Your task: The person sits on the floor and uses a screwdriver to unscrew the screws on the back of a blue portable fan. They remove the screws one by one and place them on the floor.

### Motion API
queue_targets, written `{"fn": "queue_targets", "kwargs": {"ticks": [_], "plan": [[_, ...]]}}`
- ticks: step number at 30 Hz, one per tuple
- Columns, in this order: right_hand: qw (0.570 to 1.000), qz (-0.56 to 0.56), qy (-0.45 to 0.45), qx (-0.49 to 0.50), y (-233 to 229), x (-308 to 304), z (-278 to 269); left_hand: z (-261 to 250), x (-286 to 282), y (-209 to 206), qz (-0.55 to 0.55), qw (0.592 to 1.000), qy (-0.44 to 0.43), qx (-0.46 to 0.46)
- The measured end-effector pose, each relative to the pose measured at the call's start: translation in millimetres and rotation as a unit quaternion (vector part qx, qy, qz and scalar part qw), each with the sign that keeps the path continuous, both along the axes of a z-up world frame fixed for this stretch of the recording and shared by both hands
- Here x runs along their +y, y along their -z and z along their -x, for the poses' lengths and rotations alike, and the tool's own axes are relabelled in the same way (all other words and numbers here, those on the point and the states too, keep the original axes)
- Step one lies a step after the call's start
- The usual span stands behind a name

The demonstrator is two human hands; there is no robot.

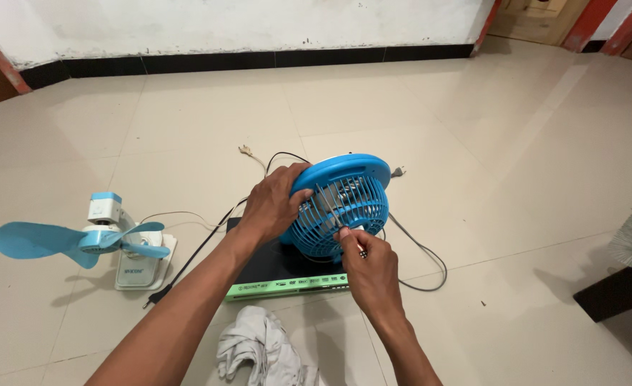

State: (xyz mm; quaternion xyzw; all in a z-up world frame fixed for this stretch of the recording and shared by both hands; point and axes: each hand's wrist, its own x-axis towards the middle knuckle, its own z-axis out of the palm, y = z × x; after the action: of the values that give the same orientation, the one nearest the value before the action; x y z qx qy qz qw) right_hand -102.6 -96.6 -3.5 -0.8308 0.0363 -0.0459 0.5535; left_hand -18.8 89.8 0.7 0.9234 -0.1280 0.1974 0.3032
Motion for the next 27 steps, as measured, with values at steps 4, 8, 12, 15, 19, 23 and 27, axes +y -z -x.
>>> {"fn": "queue_targets", "kwargs": {"ticks": [4,8,12,15,19,23,27], "plan": [[0.997,0.048,0.006,-0.055,1,2,6,2,-1,-2,-0.003,1.0,-0.002,0.007],[0.999,-0.004,0.001,-0.032,5,3,3,2,-1,-3,-0.004,1.0,-0.002,0.011],[0.99,-0.133,-0.017,0.054,17,4,-7,0,0,-1,0.013,1.0,0.024,-0.001],[0.974,-0.216,-0.037,0.054,27,6,-10,-1,0,2,0.033,0.998,0.042,-0.025],[0.997,-0.036,0.014,-0.065,28,8,-5,-2,-1,1,0.036,0.998,0.044,-0.029],[0.968,0.112,0.023,-0.224,23,14,4,-2,-3,-5,0.023,0.999,0.03,0.011],[0.923,0.19,0.031,-0.333,19,14,6,-3,-6,-2,0.013,1.0,0.015,0.009]]}}
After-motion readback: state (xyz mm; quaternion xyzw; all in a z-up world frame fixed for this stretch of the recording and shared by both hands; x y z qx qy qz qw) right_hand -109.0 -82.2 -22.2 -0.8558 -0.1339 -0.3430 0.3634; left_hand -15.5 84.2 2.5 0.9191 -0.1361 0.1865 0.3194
